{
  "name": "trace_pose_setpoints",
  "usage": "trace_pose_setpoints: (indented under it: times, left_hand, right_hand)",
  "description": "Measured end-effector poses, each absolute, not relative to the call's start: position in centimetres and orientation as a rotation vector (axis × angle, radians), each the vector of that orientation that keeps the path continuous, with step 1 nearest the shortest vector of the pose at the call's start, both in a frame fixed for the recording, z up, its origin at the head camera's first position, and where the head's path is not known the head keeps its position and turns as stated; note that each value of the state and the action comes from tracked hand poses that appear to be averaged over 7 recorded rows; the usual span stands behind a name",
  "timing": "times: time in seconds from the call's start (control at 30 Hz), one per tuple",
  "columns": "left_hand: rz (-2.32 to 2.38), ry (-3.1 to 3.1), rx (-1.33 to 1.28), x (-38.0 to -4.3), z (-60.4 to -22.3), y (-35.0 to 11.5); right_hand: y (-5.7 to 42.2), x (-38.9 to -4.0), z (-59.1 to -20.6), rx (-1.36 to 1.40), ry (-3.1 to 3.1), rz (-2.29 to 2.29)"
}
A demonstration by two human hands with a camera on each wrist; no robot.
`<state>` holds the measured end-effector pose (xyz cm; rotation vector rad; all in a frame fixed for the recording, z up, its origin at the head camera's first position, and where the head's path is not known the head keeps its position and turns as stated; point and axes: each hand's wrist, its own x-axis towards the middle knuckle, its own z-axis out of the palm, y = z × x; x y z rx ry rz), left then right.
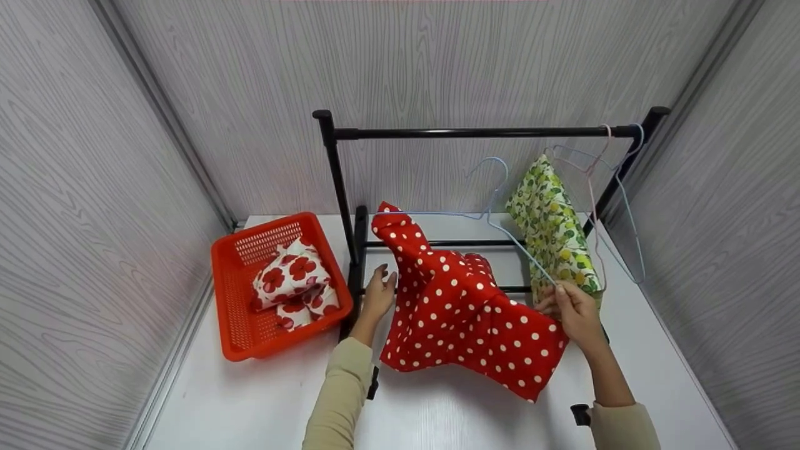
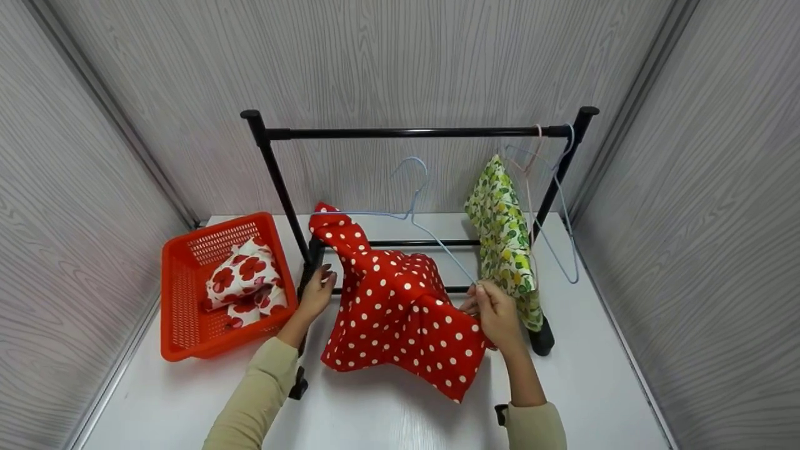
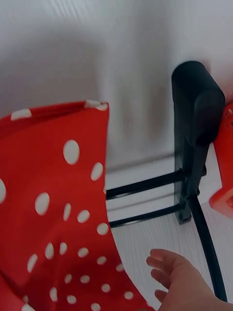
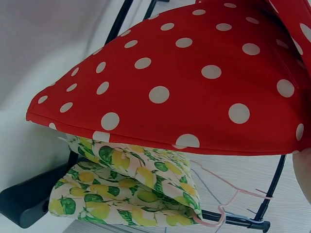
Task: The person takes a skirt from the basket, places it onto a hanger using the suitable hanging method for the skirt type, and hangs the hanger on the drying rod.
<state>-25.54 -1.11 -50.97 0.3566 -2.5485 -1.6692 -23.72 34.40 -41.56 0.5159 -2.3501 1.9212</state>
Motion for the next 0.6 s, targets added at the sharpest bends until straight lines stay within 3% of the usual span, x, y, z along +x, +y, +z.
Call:
trace_pose_setpoints:
  times: [0.23, 0.3, 0.37, 0.6]
  left_hand:
    - [-1.831, -2.520, 0.221, -31.4, -67.6, -3.2]
    - [-1.938, -2.443, 0.235, -31.8, -68.4, -3.5]
    - [-1.976, -2.370, 0.271, -31.0, -66.1, -3.4]
    - [-1.906, -2.247, 0.533, -25.9, -51.4, -1.2]
  right_hand:
    - [34.5, -23.8, -41.4, 0.549, -2.355, 1.935]
    - [34.5, -23.7, -41.4, 0.566, -2.340, 1.932]
    - [34.5, -23.6, -41.4, 0.587, -2.327, 1.921]
    - [34.7, -23.3, -41.4, 0.648, -2.276, 1.913]
